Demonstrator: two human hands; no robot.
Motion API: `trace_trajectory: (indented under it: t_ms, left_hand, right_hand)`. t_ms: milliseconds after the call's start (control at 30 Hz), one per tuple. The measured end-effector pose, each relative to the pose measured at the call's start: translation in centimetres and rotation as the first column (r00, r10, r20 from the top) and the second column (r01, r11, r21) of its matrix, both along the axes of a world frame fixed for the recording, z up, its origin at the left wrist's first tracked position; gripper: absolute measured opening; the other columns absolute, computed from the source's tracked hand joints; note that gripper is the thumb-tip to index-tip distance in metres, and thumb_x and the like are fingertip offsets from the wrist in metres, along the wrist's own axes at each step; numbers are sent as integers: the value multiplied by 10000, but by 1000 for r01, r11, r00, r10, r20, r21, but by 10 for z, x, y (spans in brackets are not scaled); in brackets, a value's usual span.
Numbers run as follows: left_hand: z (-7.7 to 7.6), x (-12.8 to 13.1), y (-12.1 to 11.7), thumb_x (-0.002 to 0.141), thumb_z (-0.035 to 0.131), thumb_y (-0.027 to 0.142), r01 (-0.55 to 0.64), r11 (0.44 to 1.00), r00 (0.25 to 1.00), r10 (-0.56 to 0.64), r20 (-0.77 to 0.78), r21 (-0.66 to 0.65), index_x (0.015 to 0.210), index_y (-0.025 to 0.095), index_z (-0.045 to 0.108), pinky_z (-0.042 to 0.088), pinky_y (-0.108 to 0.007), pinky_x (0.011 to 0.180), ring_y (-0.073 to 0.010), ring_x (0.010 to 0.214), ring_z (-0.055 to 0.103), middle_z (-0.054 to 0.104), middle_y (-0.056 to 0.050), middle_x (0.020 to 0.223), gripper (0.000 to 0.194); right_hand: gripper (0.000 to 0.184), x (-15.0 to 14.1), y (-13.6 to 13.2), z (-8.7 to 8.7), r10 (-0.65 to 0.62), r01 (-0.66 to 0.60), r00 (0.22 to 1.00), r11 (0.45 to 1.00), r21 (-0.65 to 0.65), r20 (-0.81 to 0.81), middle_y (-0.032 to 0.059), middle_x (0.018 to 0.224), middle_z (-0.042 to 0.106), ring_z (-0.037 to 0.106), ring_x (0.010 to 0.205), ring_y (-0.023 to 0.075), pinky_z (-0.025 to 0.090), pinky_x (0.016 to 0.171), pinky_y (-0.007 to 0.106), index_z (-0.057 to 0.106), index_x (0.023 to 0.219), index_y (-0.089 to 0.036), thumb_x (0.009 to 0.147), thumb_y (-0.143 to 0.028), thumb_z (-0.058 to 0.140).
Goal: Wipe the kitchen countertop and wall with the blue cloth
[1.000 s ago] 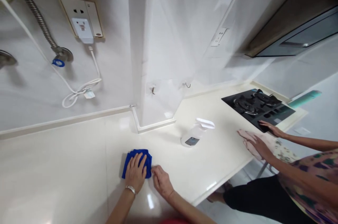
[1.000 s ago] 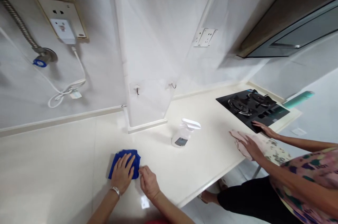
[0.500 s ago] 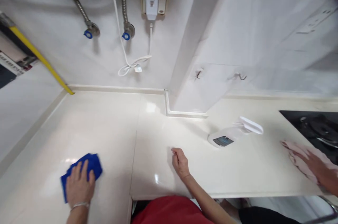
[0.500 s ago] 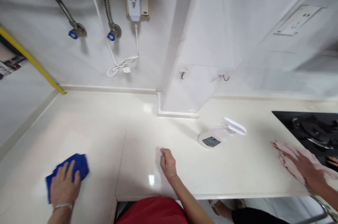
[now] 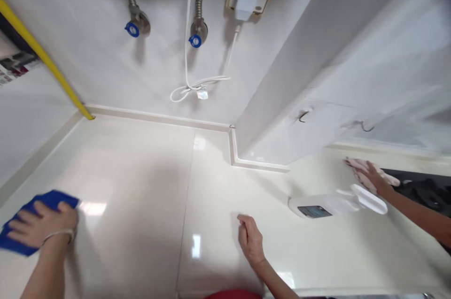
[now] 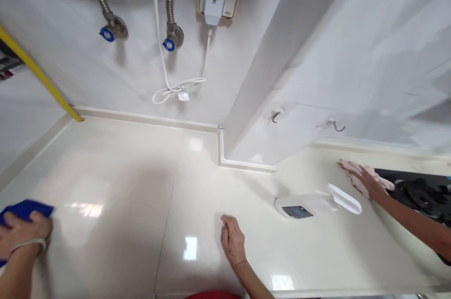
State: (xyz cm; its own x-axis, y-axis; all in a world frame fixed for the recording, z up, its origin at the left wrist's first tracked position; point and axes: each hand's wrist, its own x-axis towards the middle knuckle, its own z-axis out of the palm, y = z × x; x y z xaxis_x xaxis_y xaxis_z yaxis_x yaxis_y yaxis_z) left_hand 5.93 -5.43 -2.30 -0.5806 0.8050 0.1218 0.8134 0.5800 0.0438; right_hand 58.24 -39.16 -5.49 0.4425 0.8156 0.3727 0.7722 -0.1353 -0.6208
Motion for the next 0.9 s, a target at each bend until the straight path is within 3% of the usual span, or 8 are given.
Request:
trace_trajectory:
  t_ms: [133,233,367,533,633,733,833,900]
  left_hand:
    - [6,90,40,921,358,483,192,980,973,-198,120,57,1478,71,308,173,-619,1169,-414,1476,136,229,-205,1603,694]
    - [8,167,34,963,282,456,475,856,849,-507,148,205,1475,46,318,146,-607,1188,-401,1487,119,231,-235,1593,657]
    - [8,265,-12,954,313,405,681,679,666,-730,152,274,1489,67,327,141,-579,1214,-377,1505,99,251,-252,1585,633]
    - [2,361,-109,917,401,332,864,428,374,-898,232,265,1487,84,350,193,-568,1216,-372,1496,167,252,-226,1593,623]
    - [-5,391,-176,906,430,296,921,260,203,-955,215,288,1505,140,323,258,-540,1208,-341,1493,201,261,-178,1601,629]
    - [-7,395,-230,900,456,278,947,91,52,-990,132,307,1536,187,231,292,-522,1199,-315,1494,210,247,-149,1612,680]
    - [1,376,-256,902,477,309,947,-40,-78,-991,107,318,1548,187,175,315,-502,1191,-305,1496,209,226,-154,1619,724]
    - [8,351,-260,917,457,310,935,-53,-100,-988,116,351,1549,173,171,340,-469,1183,-282,1496,217,250,-157,1613,707]
  right_hand:
    - [303,-1,0,1,-9,10,1000,999,-33,19,59,983,622,636,881,164,556,803,312,575,1120,-217,922,-115,369]
    - [305,-2,1,2,-21,23,999,999,-49,36,63,982,624,637,888,175,559,802,324,579,1112,-224,917,-116,371]
    - [324,-1,3,2,-17,19,999,999,-38,42,60,972,620,638,890,178,559,796,323,578,1120,-226,907,-107,365]
    - [336,-1,5,1,-9,9,999,1000,5,34,49,954,613,632,865,164,553,784,301,573,1109,-223,899,-86,350]
    - [329,-3,7,2,4,-4,1000,999,53,2,42,939,618,632,860,160,551,788,297,581,1100,-222,899,-95,354]
    - [278,-1,7,6,7,0,997,995,104,-71,33,904,631,638,830,157,553,768,288,603,1033,-219,911,-137,367]
    - [260,6,4,14,-31,52,989,988,146,-143,30,863,647,640,756,154,553,705,278,598,1014,-208,935,-170,353]
    - [287,5,5,22,-76,105,984,978,179,-162,59,942,667,653,825,168,561,757,306,582,1102,-196,945,-176,343]
